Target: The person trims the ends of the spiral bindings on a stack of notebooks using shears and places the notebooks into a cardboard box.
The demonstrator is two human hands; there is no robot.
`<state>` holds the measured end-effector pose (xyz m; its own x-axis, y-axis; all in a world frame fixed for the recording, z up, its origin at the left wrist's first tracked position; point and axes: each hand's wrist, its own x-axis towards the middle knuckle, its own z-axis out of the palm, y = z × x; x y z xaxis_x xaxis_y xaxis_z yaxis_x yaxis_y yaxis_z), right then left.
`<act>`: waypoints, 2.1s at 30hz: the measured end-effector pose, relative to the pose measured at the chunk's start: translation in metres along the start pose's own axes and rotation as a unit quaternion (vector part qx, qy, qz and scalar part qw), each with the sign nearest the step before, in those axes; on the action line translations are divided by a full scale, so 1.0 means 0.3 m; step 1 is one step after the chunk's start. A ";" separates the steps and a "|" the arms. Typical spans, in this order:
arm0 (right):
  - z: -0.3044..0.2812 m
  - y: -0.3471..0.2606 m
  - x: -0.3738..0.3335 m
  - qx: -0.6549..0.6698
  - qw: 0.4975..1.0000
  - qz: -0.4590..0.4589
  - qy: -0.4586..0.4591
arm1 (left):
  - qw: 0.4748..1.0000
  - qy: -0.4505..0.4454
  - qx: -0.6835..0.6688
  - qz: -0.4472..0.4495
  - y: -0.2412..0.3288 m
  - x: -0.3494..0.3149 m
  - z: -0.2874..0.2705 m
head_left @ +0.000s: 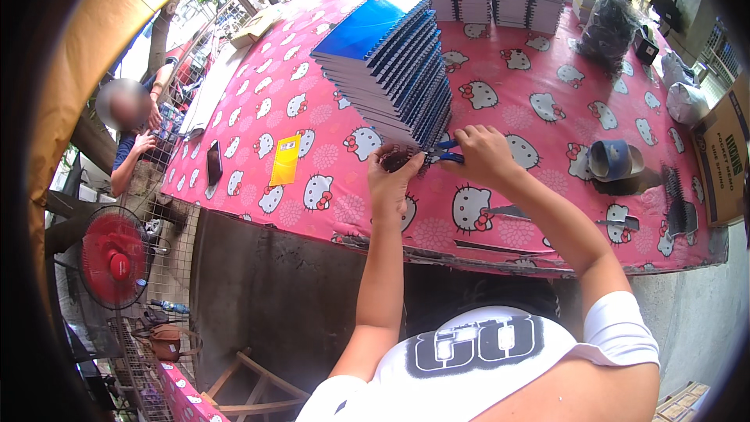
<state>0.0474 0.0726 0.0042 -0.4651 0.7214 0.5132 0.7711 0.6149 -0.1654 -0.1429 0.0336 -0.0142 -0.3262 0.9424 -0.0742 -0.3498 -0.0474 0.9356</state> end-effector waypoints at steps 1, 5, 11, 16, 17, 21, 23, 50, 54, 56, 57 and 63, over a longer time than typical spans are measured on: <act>-0.003 -0.014 0.005 0.016 0.999 0.028 -0.042 | 1.000 0.003 -0.001 -0.004 -0.003 0.001 -0.005; -0.023 -0.023 0.011 0.030 0.979 0.092 -0.179 | 1.000 0.018 -0.007 -0.025 0.000 0.008 -0.029; 0.006 0.036 -0.035 -0.042 0.995 -0.039 0.077 | 0.999 0.013 0.026 -0.024 0.017 -0.013 -0.016; 0.016 -0.015 -0.005 0.035 0.992 0.064 -0.103 | 0.999 0.018 0.041 0.021 -0.028 0.002 -0.013; 0.011 -0.014 -0.003 0.032 0.989 0.072 -0.129 | 0.999 0.021 0.045 0.011 -0.028 0.004 -0.016; -0.007 -0.001 -0.030 0.029 0.985 0.087 -0.148 | 0.999 0.029 0.040 -0.017 -0.016 0.004 -0.037; -0.006 0.020 -0.049 0.004 0.996 0.053 -0.077 | 0.996 0.030 0.078 -0.026 0.001 -0.012 -0.025; -0.028 -0.031 0.007 -0.005 0.958 0.094 -0.270 | 0.984 0.034 0.164 0.058 -0.055 -0.019 -0.044; 0.000 0.017 -0.046 -0.058 0.994 -0.002 -0.097 | 0.972 0.017 0.192 0.131 -0.076 -0.044 -0.059; 0.012 0.019 -0.043 -0.073 0.996 -0.033 -0.050 | 0.941 0.032 0.286 0.177 -0.089 -0.051 -0.060; 0.021 0.016 -0.040 -0.072 0.996 -0.038 -0.047 | 0.921 0.039 0.332 0.199 -0.092 -0.054 -0.058; -0.018 -0.027 0.019 -0.002 0.943 0.098 -0.319 | 0.892 0.016 0.379 0.244 -0.080 -0.042 -0.043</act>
<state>0.0409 0.0702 0.0129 -0.4786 0.8672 -0.1377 0.8708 0.4487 -0.2010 -0.1416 0.0185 -0.0400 -0.3052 0.8604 0.4082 0.5321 -0.2014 0.8224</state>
